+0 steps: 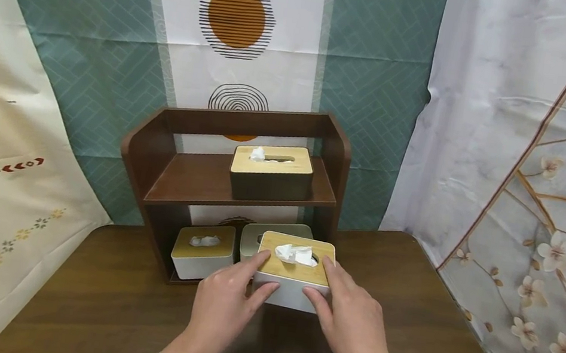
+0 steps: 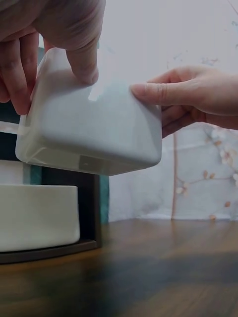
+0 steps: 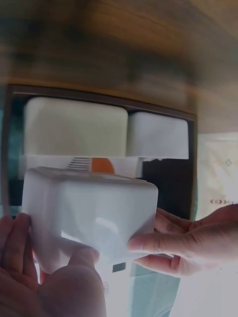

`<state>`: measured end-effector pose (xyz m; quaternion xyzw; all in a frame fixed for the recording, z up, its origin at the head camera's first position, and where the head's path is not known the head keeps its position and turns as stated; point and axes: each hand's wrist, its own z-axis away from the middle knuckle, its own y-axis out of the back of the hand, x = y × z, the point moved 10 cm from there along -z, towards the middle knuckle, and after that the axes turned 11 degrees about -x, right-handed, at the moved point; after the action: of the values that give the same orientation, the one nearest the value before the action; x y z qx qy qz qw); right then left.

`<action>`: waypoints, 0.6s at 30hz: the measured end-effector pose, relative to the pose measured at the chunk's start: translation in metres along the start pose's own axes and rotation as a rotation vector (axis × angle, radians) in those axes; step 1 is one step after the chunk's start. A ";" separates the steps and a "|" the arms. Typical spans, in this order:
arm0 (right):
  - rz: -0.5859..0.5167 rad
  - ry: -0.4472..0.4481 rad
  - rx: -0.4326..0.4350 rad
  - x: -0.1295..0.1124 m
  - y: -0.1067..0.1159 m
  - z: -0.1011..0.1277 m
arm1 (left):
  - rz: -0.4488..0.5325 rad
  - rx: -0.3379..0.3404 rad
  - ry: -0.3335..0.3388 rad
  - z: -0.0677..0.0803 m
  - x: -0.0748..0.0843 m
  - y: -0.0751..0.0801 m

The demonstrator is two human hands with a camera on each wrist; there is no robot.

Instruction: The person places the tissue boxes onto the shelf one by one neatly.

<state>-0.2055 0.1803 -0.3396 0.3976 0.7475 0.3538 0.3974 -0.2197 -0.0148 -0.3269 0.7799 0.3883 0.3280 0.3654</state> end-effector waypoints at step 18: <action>-0.044 0.117 0.001 -0.053 -0.009 -0.030 | -0.110 0.144 0.012 0.022 -0.031 0.056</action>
<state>-0.2148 0.1240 -0.3177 0.3598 0.7781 0.3673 0.3608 -0.1969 -0.0717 -0.2993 0.7796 0.4554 0.2834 0.3234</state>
